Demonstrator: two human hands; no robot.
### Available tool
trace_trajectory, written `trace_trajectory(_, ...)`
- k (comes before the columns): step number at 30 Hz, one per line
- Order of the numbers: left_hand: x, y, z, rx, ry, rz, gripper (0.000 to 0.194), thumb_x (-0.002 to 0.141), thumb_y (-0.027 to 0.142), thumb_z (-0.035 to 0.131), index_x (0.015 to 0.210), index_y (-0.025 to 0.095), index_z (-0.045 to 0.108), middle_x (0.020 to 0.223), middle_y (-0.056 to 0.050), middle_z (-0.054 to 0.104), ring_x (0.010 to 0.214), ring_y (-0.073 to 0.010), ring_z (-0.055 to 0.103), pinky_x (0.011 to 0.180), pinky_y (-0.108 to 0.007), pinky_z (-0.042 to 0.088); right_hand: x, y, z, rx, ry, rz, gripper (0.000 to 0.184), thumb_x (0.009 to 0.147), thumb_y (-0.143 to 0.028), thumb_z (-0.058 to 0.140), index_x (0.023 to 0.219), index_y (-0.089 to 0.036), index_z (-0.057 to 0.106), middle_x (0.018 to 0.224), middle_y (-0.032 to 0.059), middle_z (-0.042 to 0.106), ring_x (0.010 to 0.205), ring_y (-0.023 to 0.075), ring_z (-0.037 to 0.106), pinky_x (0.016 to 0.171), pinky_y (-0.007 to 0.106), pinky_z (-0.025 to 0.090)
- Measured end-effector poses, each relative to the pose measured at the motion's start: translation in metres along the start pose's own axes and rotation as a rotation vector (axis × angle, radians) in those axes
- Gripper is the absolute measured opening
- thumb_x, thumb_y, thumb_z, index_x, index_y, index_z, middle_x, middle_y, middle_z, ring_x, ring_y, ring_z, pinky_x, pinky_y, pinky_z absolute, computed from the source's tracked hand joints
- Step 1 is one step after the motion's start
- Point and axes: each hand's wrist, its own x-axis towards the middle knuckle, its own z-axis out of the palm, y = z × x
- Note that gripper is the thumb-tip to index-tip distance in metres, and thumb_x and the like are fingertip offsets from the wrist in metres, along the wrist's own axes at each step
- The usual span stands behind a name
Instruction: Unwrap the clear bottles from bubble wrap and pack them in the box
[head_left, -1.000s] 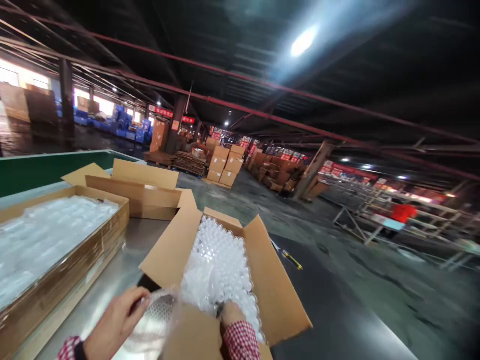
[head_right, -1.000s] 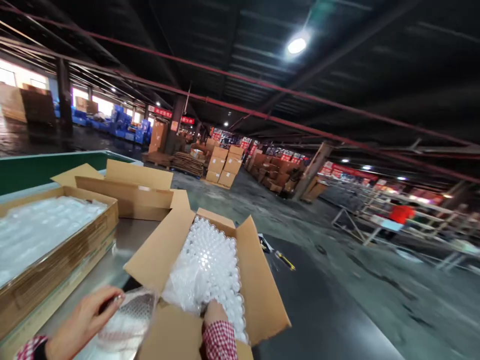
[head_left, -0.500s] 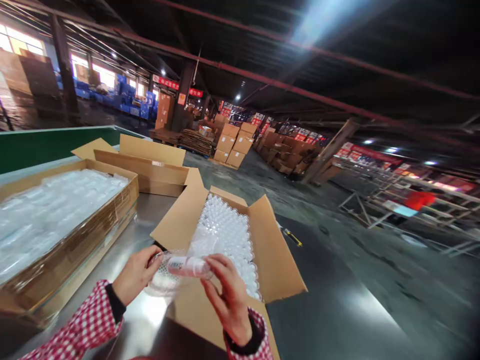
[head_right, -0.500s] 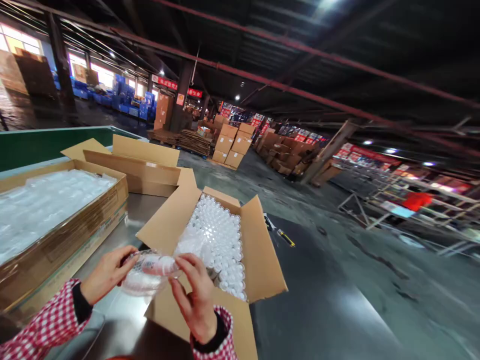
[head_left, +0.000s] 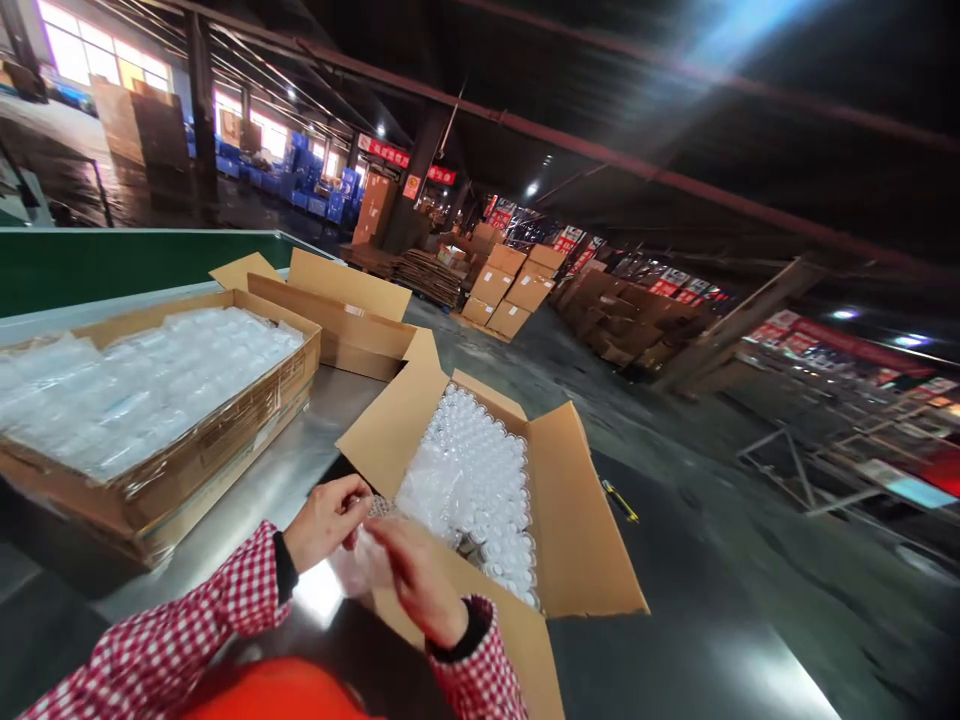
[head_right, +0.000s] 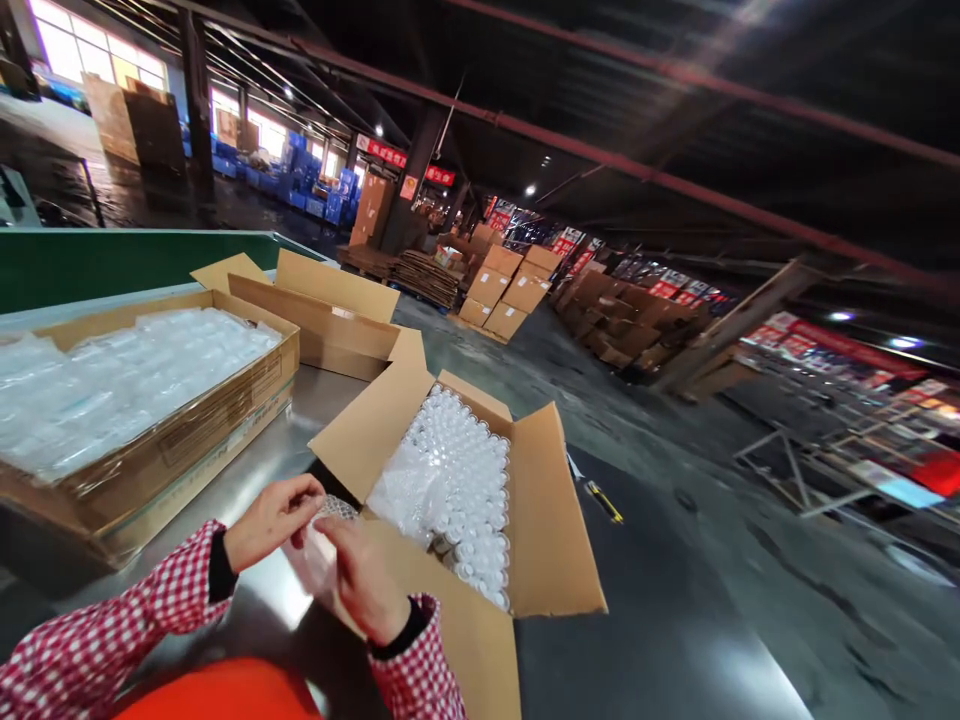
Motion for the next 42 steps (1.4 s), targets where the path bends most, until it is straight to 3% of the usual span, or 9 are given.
trace_trajectory(4, 0.001, 0.000, -0.012, -0.025, -0.002, -0.001, 0.030, 0.086, 0.044, 0.046, 0.081, 0.015, 0.054, 0.059, 0.004, 0.050, 0.052, -0.0123, 0.059, 0.053, -0.022, 0.045, -0.027, 0.040, -0.002, 0.348, 0.498, 0.173, 0.043, 0.084, -0.041, 0.060, 0.123, -0.027, 0.052, 0.126, 0.0102, 0.056, 0.116, 0.0239, 0.054, 0.099, 0.043, 0.043)
trace_trajectory(8, -0.001, 0.014, -0.019, -0.171, -0.012, 0.007, 0.035, 0.084, 0.049, 0.050, 0.084, 0.015, 0.053, 0.068, 0.003, 0.050, 0.058, -0.0124, 0.060, 0.056, -0.024, 0.049, -0.030, 0.066, 0.034, 0.654, 0.239, 0.288, 0.098, 0.049, -0.056, 0.082, 0.133, -0.027, 0.042, 0.141, 0.0129, 0.043, 0.129, 0.0314, 0.041, 0.107, 0.048, 0.033)
trace_trajectory(14, -0.019, 0.037, -0.050, -0.203, -0.025, 0.024, 0.042, 0.078, 0.049, 0.059, 0.102, 0.015, 0.053, 0.081, -0.001, 0.054, 0.074, -0.0151, 0.059, 0.072, -0.032, 0.054, -0.008, 0.050, 0.069, 0.789, 0.093, 0.397, 0.045, 0.074, -0.044, 0.068, 0.115, -0.026, 0.062, 0.113, 0.0064, 0.066, 0.107, 0.0270, 0.059, 0.095, 0.044, 0.044)
trace_trajectory(19, -0.035, -0.001, -0.081, -0.108, -0.053, -0.084, 0.083, 0.063, 0.041, 0.075, 0.134, 0.024, 0.036, 0.132, -0.011, 0.046, 0.125, -0.0260, 0.041, 0.101, -0.042, 0.040, -0.015, 0.047, 0.064, 0.746, 0.184, 0.417, 0.033, 0.073, -0.045, 0.069, 0.097, -0.023, 0.071, 0.097, 0.0073, 0.070, 0.092, 0.0237, 0.063, 0.086, 0.040, 0.048)
trace_trajectory(22, -0.039, -0.024, -0.074, -0.406, -0.333, -0.217, 0.063, 0.067, 0.045, 0.071, 0.121, 0.019, 0.050, 0.116, -0.011, 0.059, 0.105, -0.0247, 0.056, 0.085, -0.037, 0.050, -0.013, 0.044, 0.060, 0.836, 0.063, 0.423, 0.037, 0.079, -0.048, 0.061, 0.105, -0.022, 0.068, 0.090, 0.0080, 0.069, 0.073, 0.0206, 0.064, 0.073, 0.039, 0.052)
trace_trajectory(30, -0.046, -0.039, -0.047, -0.907, -0.101, -0.380, 0.042, 0.077, 0.040, 0.066, 0.110, 0.020, 0.051, 0.098, -0.004, 0.060, 0.081, -0.0143, 0.061, 0.079, -0.032, 0.049, -0.021, 0.038, 0.036, 0.525, 0.099, 0.363, 0.043, 0.072, -0.042, 0.072, 0.112, -0.029, 0.064, 0.123, 0.0078, 0.061, 0.117, 0.0290, 0.053, 0.105, 0.048, 0.038)
trace_trajectory(35, -0.053, -0.011, -0.064, -0.437, -0.115, 0.099, 0.054, 0.075, 0.039, 0.068, 0.118, 0.019, 0.044, 0.111, -0.007, 0.057, 0.104, -0.0203, 0.054, 0.093, -0.035, 0.042, -0.011, 0.038, 0.052, 0.721, 0.354, 0.678, 0.048, 0.064, -0.056, 0.073, 0.099, -0.024, 0.064, 0.067, 0.0056, 0.069, 0.060, 0.0225, 0.064, 0.059, 0.036, 0.055)
trace_trajectory(39, -0.062, 0.007, -0.057, 0.341, -0.140, 0.173, 0.077, 0.072, 0.038, 0.072, 0.135, 0.026, 0.030, 0.113, -0.009, 0.055, 0.098, -0.0251, 0.055, 0.087, -0.041, 0.045, 0.023, 0.018, 0.067, 0.962, 0.208, 0.710, 0.048, 0.065, -0.063, 0.068, 0.083, -0.019, 0.061, 0.045, -0.0036, 0.051, 0.030, 0.0071, 0.038, 0.033, 0.019, 0.026)
trace_trajectory(42, -0.060, 0.009, -0.054, 0.886, -0.124, 0.295, 0.041, 0.083, 0.025, 0.057, 0.124, 0.028, 0.048, 0.108, -0.009, 0.056, 0.094, -0.0262, 0.055, 0.079, -0.039, 0.048, 0.036, 0.008, 0.071, 1.009, 0.122, 0.704, 0.047, 0.073, -0.064, 0.060, 0.075, -0.016, 0.058, 0.046, -0.0041, 0.048, 0.029, 0.0026, 0.031, 0.033, 0.016, 0.018)
